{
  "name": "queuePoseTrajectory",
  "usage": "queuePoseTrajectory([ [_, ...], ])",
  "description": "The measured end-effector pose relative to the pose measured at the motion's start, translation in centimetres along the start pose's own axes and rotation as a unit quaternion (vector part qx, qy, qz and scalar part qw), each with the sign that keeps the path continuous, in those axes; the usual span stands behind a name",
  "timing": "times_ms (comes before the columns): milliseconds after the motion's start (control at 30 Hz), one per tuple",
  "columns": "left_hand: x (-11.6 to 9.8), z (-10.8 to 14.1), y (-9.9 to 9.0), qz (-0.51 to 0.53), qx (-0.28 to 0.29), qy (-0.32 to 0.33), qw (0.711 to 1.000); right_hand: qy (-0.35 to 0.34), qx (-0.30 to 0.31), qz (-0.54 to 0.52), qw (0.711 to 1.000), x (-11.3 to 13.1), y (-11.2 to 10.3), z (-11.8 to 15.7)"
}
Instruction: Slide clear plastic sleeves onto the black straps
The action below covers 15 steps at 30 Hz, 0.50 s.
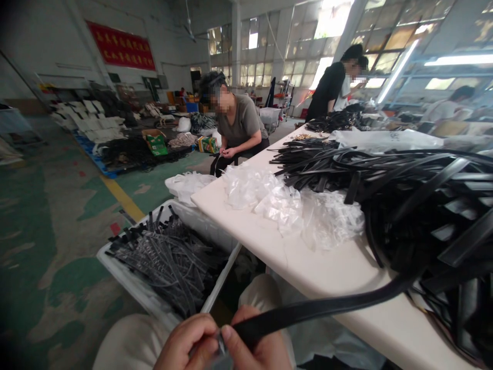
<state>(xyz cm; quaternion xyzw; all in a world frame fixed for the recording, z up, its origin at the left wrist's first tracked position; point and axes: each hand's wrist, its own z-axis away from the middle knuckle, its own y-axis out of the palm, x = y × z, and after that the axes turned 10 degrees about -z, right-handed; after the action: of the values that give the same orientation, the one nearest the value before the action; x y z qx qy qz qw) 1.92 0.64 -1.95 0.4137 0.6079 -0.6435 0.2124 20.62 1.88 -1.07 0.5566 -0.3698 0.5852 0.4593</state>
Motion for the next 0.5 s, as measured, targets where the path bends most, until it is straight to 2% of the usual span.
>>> queuePoseTrajectory([
  [67, 0.0, -0.1, -0.1, -0.002, 0.026, -0.018, 1.0, -0.005, 0.053, -0.013, 0.998, 0.0, -0.4, -0.1],
  [133, 0.0, -0.1, -0.5, -0.008, 0.035, -0.037, 0.999, -0.005, 0.043, -0.081, 0.996, 0.2, -0.8, -0.2],
  [167, 0.0, 0.0, -0.7, -0.012, 0.031, -0.047, 0.998, 0.0, 0.007, -0.139, 0.99, 0.4, -1.2, -0.4],
  [233, -0.1, 0.3, -1.3, -0.019, 0.013, -0.068, 0.997, 0.015, -0.101, -0.264, 0.959, 0.7, -2.2, -0.7],
  [300, -0.1, 0.4, -1.9, -0.024, 0.006, -0.093, 0.995, 0.013, -0.204, -0.319, 0.925, 0.8, -3.3, -1.1],
  [333, 0.0, 0.5, -2.1, -0.027, 0.009, -0.101, 0.994, 0.007, -0.239, -0.315, 0.919, 0.9, -3.6, -1.1],
  [400, 0.1, 0.3, -2.2, -0.036, 0.028, -0.104, 0.994, -0.002, -0.283, -0.248, 0.926, 1.0, -3.7, -1.0],
  [500, 0.3, -0.3, -1.5, -0.059, 0.058, -0.088, 0.993, -0.033, -0.3, -0.114, 0.946, 1.1, -2.2, -0.3],
])
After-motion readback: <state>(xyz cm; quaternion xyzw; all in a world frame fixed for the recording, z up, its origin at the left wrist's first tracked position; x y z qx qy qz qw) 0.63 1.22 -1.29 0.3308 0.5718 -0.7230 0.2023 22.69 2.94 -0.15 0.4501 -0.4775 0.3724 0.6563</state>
